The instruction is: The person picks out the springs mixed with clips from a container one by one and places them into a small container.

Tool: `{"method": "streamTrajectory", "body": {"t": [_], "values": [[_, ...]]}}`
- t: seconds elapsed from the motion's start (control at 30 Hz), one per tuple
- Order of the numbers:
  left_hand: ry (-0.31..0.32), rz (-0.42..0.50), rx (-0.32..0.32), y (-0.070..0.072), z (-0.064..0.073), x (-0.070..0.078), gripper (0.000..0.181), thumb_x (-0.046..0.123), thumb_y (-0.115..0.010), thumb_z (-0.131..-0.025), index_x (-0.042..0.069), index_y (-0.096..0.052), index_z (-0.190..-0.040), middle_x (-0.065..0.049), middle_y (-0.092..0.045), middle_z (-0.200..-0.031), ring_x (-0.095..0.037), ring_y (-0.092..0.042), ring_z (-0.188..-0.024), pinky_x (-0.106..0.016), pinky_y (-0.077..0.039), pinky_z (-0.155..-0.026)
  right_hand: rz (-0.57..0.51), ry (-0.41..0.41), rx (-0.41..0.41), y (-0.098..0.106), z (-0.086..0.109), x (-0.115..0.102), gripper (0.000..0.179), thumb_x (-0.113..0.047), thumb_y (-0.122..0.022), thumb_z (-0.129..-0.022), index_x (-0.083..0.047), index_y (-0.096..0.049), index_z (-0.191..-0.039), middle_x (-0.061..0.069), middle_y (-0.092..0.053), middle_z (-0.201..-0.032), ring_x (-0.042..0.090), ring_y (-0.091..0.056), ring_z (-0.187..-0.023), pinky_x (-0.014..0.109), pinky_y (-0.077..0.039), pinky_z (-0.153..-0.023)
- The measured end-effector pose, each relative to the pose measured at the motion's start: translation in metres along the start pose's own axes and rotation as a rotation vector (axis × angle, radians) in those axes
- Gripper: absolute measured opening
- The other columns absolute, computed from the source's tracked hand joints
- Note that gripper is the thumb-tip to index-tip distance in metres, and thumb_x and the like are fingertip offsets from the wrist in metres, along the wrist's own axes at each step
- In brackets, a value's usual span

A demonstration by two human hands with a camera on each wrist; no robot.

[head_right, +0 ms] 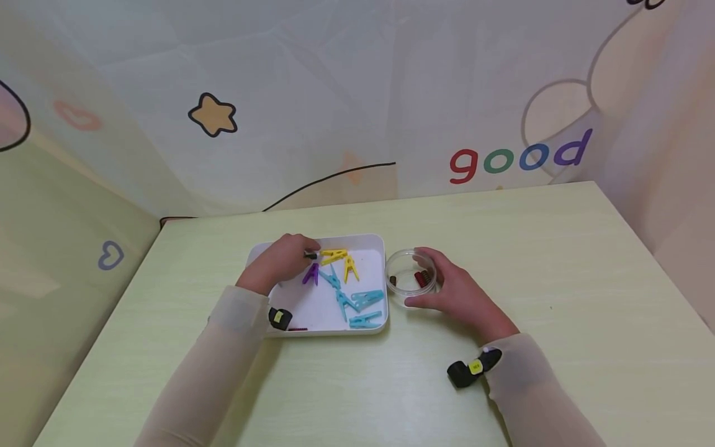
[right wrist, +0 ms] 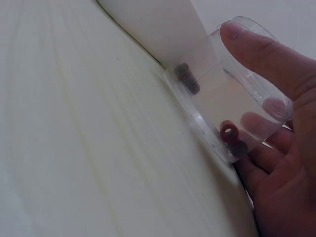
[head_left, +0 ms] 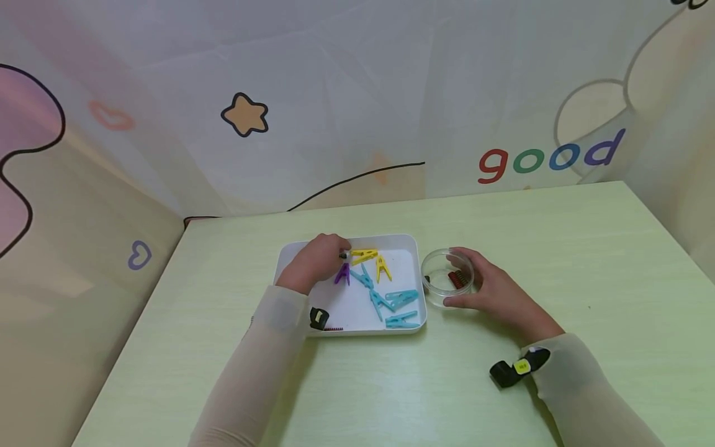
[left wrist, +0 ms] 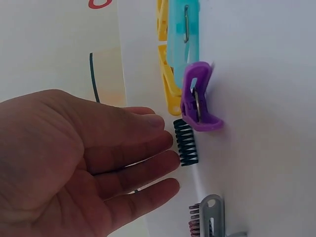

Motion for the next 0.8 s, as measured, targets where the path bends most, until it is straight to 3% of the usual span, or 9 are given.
{"method": "streamTrajectory", "body": {"t": [0.3,0.8], "values": [[0.034,-0.034,0.013,-0.0029,-0.0022,-0.0018,0.036,0.008,-0.052,-0.097,0.012,-0.061,-0.132,-0.008,-0.059,-0.133,-0.024,-0.053,-0.112,-0.043,-0.044,-0.108,-0.010,-0.007,-0.004,0.0005,0.0007,-0.0019,0.099,-0.044,-0.082,-0.073,-0.030,-0.024,-0.151,0.007,-0.037,-0.155,0.035,-0.032,-0.143,0.061,-0.031,-0.111],[0.023,-0.098,0.049,-0.0068,-0.0052,-0.0037,0.027,0.008,-0.054,-0.097,0.009,-0.068,-0.120,-0.008,-0.067,-0.114,-0.021,-0.058,-0.096,-0.038,-0.050,-0.099,-0.015,-0.002,-0.006,0.0017,0.0023,-0.0029,0.098,-0.046,-0.082,-0.073,-0.030,-0.025,-0.150,0.007,-0.037,-0.155,0.036,-0.031,-0.143,0.061,-0.030,-0.111]]}}
Point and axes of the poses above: each hand's wrist, its own z-axis away from the middle knuckle, its own y-axis out of the back of the hand, x = y × z, the point moved 1 cm from there along -z, towards the middle knuckle
